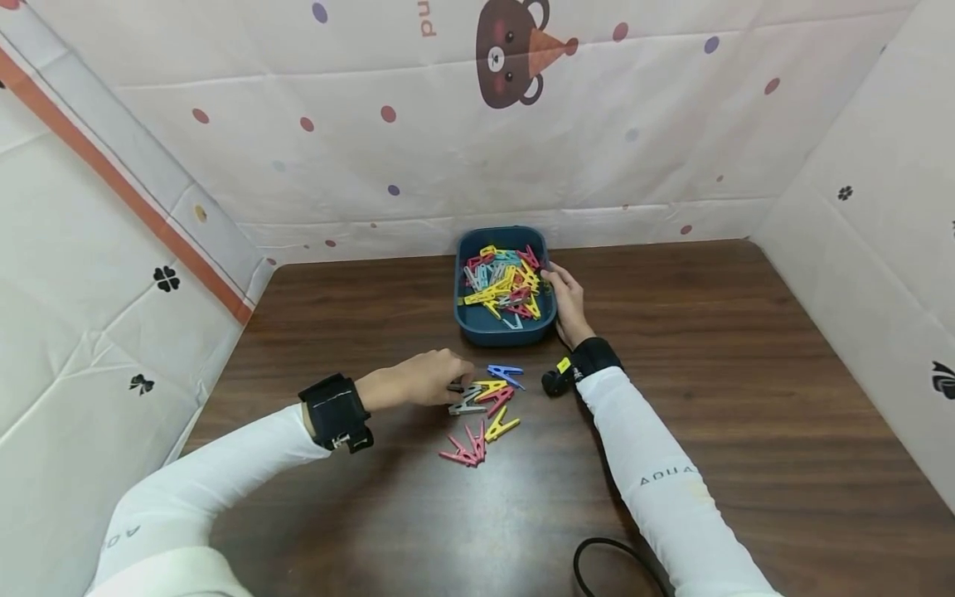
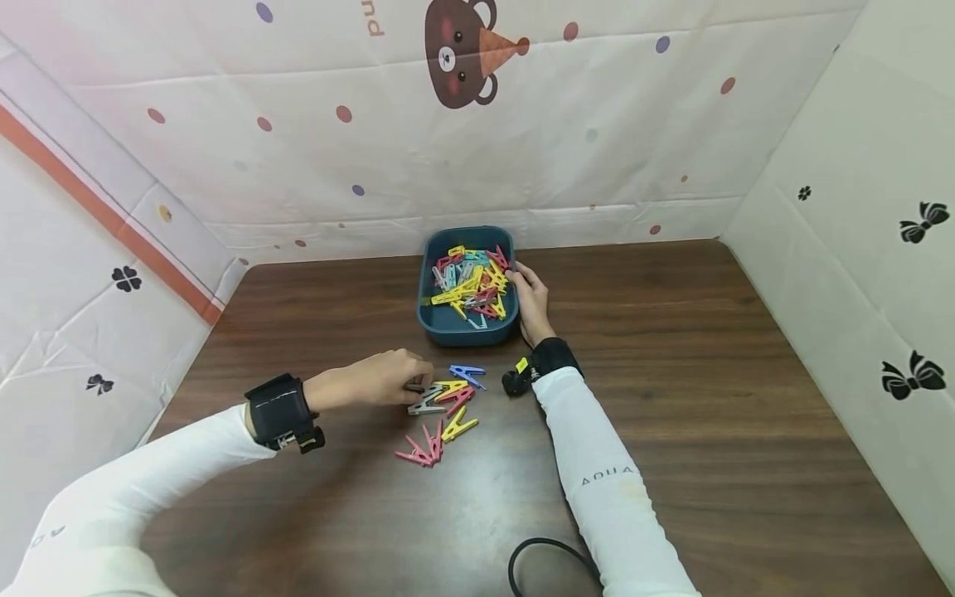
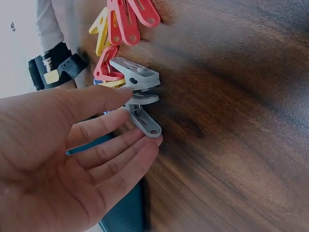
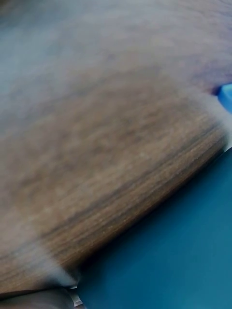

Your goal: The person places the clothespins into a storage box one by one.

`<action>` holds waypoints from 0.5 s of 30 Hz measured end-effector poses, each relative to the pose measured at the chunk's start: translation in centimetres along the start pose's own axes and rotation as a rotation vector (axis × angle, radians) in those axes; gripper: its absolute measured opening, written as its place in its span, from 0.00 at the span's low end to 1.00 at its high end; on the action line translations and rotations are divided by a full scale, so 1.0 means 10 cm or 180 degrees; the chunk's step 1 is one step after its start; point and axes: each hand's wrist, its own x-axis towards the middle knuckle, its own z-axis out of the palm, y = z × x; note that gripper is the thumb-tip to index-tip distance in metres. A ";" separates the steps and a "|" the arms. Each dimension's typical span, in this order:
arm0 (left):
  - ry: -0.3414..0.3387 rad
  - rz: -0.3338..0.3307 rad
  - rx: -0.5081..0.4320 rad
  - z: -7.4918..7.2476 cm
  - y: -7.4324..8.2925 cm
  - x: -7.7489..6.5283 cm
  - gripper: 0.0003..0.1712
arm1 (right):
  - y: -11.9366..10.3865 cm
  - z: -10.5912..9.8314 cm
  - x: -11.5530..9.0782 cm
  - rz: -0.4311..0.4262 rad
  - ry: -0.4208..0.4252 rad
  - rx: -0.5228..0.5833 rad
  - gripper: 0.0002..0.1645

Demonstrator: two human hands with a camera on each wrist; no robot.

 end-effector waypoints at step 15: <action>-0.0023 -0.0128 0.0114 0.01 0.03 0.07 0.08 | -0.04 -0.04 0.04 -0.0014 -0.0018 0.0048 0.29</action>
